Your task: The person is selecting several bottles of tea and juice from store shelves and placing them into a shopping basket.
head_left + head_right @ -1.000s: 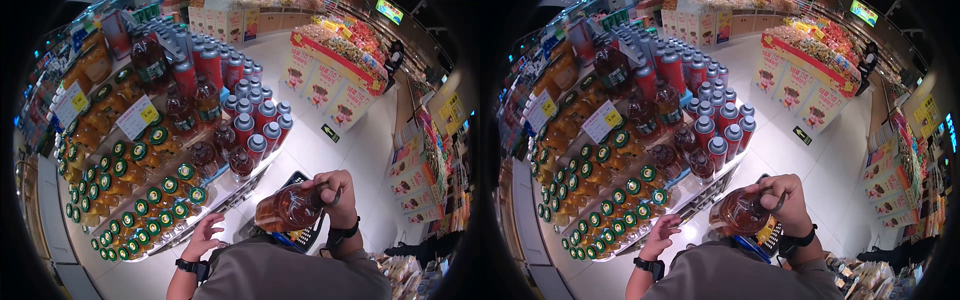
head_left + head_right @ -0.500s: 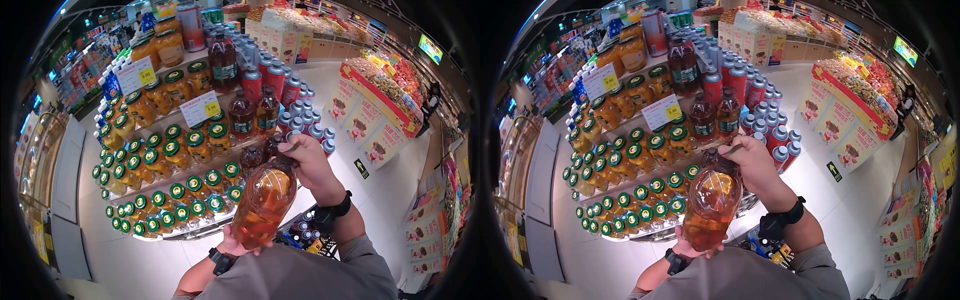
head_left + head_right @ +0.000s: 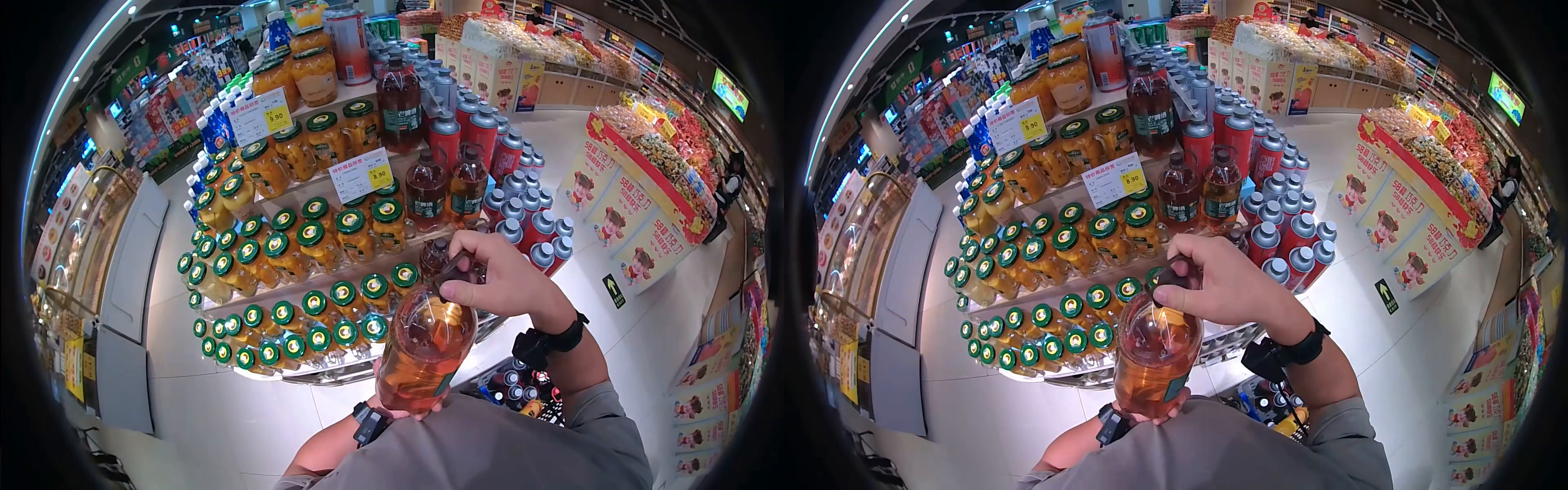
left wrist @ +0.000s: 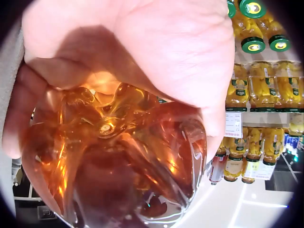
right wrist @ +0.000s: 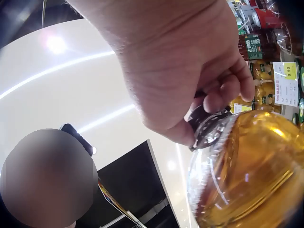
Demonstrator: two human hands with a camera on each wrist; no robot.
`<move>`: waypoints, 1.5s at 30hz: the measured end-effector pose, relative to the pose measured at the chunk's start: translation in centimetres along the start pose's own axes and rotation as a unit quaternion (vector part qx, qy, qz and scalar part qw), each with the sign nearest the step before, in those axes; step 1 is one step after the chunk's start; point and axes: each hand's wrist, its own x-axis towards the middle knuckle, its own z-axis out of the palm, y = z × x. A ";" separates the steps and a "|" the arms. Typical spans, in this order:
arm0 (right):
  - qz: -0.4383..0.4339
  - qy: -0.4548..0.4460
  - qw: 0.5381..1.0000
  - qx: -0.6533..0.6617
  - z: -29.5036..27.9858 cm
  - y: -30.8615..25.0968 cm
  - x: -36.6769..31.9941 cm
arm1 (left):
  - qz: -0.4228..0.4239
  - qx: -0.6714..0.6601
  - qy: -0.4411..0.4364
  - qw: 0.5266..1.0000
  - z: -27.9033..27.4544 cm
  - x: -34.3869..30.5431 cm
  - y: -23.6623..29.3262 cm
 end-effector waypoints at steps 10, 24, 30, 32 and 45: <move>-0.068 0.009 0.998 -0.015 1.7 0.8 0.9 | 0.013 0.048 0.034 0.998 -0.9 0.6 -0.9; -0.052 0.000 0.994 -0.100 2.6 0.9 0.2 | 0.079 -0.042 0.075 0.993 -2.7 -0.5 -1.7; -0.085 -0.045 0.995 0.004 2.6 1.7 0.3 | -0.001 -0.038 -0.015 0.999 -3.6 0.5 -1.9; -0.028 -0.012 1.000 0.002 3.1 1.9 0.0 | -0.001 -0.044 -0.011 0.999 -3.6 0.3 -2.1; 0.112 0.161 0.977 -0.083 3.8 4.1 -0.2 | 0.259 0.473 0.202 0.817 -6.0 0.0 -3.3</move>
